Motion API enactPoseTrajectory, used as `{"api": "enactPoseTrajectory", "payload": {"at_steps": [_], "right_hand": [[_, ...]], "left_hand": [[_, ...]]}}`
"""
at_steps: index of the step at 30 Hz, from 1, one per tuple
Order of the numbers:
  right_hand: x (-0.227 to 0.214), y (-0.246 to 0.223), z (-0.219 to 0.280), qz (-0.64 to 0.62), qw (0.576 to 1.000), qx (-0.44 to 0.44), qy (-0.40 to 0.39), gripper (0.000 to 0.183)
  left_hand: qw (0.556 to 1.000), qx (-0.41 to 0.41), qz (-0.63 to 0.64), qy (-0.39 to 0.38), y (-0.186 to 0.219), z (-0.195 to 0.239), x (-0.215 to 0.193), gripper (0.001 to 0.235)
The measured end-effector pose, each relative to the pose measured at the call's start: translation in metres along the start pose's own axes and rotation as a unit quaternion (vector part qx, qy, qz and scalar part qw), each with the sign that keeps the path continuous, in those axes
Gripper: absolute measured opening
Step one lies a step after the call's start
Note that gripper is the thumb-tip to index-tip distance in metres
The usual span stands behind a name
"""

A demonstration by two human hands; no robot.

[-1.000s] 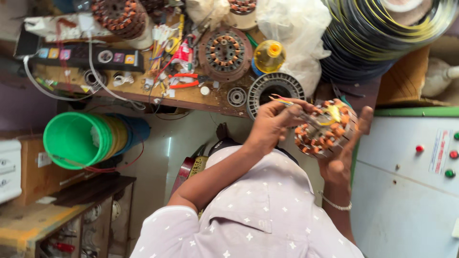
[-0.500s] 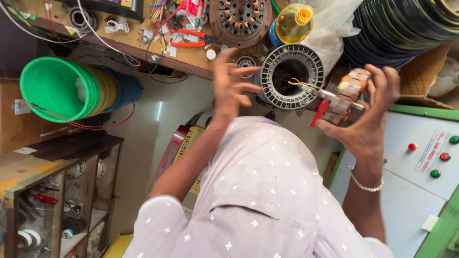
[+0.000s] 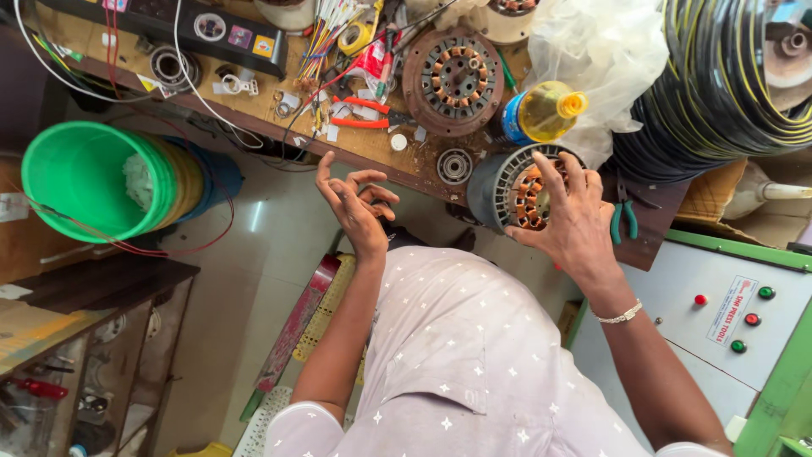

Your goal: The person pours a yellow liquid from a plastic bottle onto the copper windings of a motor stator, rotating the stator to coat all sides. They then place the stator into a metal housing and continue pouring the liquid into the assembly.

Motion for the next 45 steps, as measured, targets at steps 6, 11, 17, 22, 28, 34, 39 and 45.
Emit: {"api": "enactPoseTrajectory", "payload": {"at_steps": [6, 11, 17, 22, 28, 34, 39, 45], "right_hand": [[-0.033, 0.084, -0.010, -0.281, 0.949, -0.021, 0.141, 0.113], [0.037, 0.172, -0.086, -0.523, 0.851, 0.048, -0.029, 0.072], [0.093, 0.155, -0.162, -0.564, 0.808, -0.107, -0.129, 0.085], [0.113, 0.111, -0.176, -0.504, 0.811, -0.220, -0.198, 0.118], [0.133, 0.086, -0.188, -0.580, 0.746, -0.250, -0.214, 0.121], [0.121, 0.091, -0.193, -0.525, 0.806, -0.229, -0.153, 0.101], [0.083, 0.086, -0.196, -0.482, 0.841, -0.240, -0.038, 0.094], [0.047, 0.147, -0.191, -0.537, 0.815, -0.214, 0.033, 0.104]], "left_hand": [[0.984, -0.076, -0.119, -0.105, -0.035, -0.019, -0.003, 0.041], [0.926, -0.153, -0.212, -0.271, -0.075, 0.004, 0.039, 0.025], [0.842, -0.032, -0.295, -0.450, -0.093, 0.058, 0.095, 0.064], [0.795, 0.032, -0.388, -0.466, -0.132, 0.100, 0.116, 0.101], [0.924, -0.017, -0.202, -0.325, -0.175, 0.111, 0.116, 0.090], [0.921, -0.082, -0.237, -0.299, -0.198, 0.103, 0.103, 0.058], [0.902, -0.006, -0.287, -0.323, -0.194, 0.092, 0.097, 0.061], [0.877, -0.003, -0.299, -0.377, -0.188, 0.060, 0.116, 0.059]]}}
Point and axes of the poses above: each hand's wrist, its own z-axis away from the middle knuckle, its own x-axis out of the palm, y = z × x, the point moved 8 cm from there along -z, towards the middle knuckle, and after that the axes turned 11 degrees about x, right-handed, at the moved point
